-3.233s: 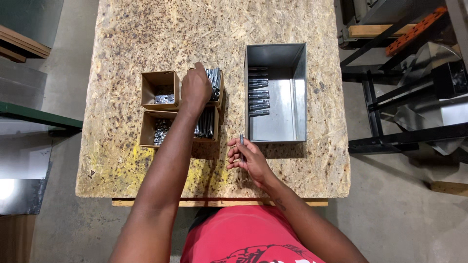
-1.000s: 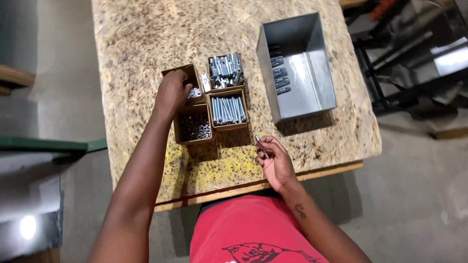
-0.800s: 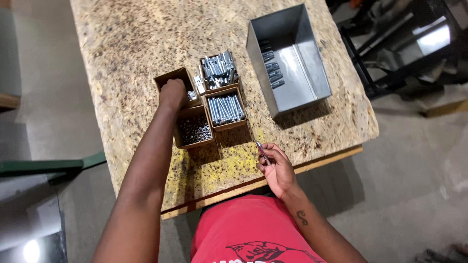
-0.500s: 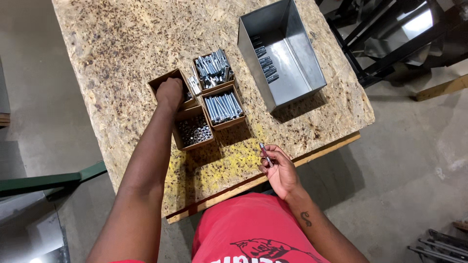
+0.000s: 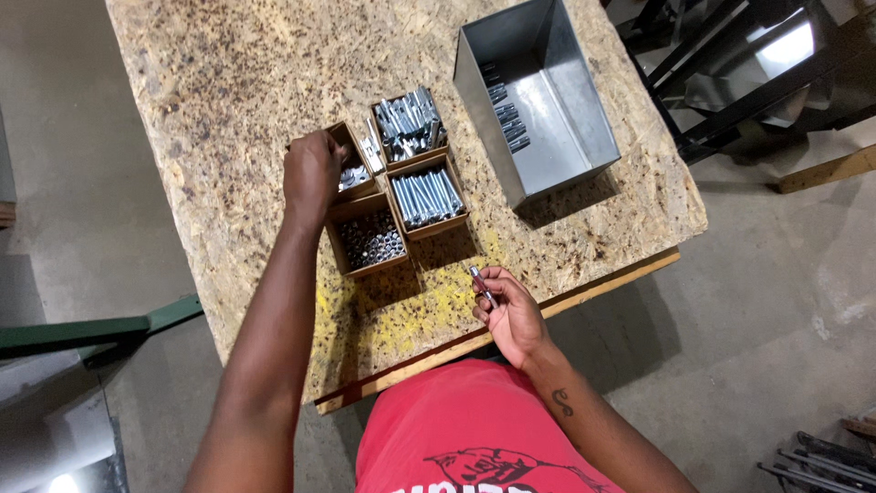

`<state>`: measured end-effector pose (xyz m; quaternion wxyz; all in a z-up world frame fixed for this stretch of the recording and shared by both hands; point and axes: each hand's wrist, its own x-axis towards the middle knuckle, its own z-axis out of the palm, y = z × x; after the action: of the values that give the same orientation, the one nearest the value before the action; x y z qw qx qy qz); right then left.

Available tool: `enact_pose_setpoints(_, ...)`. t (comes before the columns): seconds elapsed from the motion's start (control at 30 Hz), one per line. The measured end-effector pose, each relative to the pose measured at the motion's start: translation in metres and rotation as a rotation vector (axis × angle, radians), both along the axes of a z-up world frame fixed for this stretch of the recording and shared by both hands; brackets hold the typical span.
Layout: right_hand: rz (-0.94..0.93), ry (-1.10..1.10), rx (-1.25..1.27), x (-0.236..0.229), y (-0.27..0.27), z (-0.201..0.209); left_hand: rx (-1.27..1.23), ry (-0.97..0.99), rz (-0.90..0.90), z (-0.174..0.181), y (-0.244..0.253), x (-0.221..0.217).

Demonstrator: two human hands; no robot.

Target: The person repeatedly picks a bolt from a cardboard box, then picks a nut from another box and threads it onto the bolt by hand. The assembled bolt-and-nut is placed into a metal bin. This cycle repeats throughout the clip.

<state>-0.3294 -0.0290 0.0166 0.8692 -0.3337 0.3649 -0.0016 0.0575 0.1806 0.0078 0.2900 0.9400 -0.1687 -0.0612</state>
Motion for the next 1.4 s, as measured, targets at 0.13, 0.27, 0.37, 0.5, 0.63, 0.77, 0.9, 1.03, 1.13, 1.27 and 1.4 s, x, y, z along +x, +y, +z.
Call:
enact_pose_setpoints(0.13,0.007,0.008,0.011,0.008,0.003,-0.003,-0.446,-0.036,-0.110,0.100,-0.011,-0.108)
enact_pose_setpoints(0.27,0.019,-0.012,0.014,0.016,0.009,0.001,-0.506,0.604,-0.259,0.136,-0.022,-0.188)
enact_pose_setpoints(0.37,0.020,-0.046,0.002,0.022,0.015,0.021,-0.579,0.831,-0.329,0.131,-0.030,-0.213)
enact_pose_setpoints(0.5,0.012,-0.088,-0.003,0.023,0.016,0.023,-0.694,0.902,-0.320,0.117,-0.030,-0.223)
enact_pose_setpoints(0.63,0.007,-0.103,-0.001,0.020,0.020,0.028,-0.718,0.951,-0.304,0.119,-0.026,-0.227)
enact_pose_setpoints(0.77,-0.003,-0.162,0.064,0.018,0.020,0.018,-0.548,0.657,-0.268,0.098,-0.015,-0.205)
enact_pose_setpoints(0.9,-0.011,-0.204,0.113,0.014,0.019,0.012,-0.095,0.172,-0.175,-0.008,0.007,-0.144)
enact_pose_setpoints(1.03,-0.018,-0.231,0.137,0.010,0.018,0.002,0.252,0.133,-0.277,-0.061,0.009,-0.125)
enact_pose_setpoints(1.13,-0.016,-0.234,0.139,0.007,0.018,0.005,0.184,0.160,-0.282,-0.065,-0.007,-0.124)
enact_pose_setpoints(1.27,-0.036,-0.238,0.151,0.001,0.016,-0.001,0.167,0.100,-0.272,-0.089,-0.012,-0.114)
enact_pose_setpoints(1.4,-0.037,-0.240,0.175,0.000,0.019,-0.004,0.150,0.098,-0.302,-0.111,-0.003,-0.109)
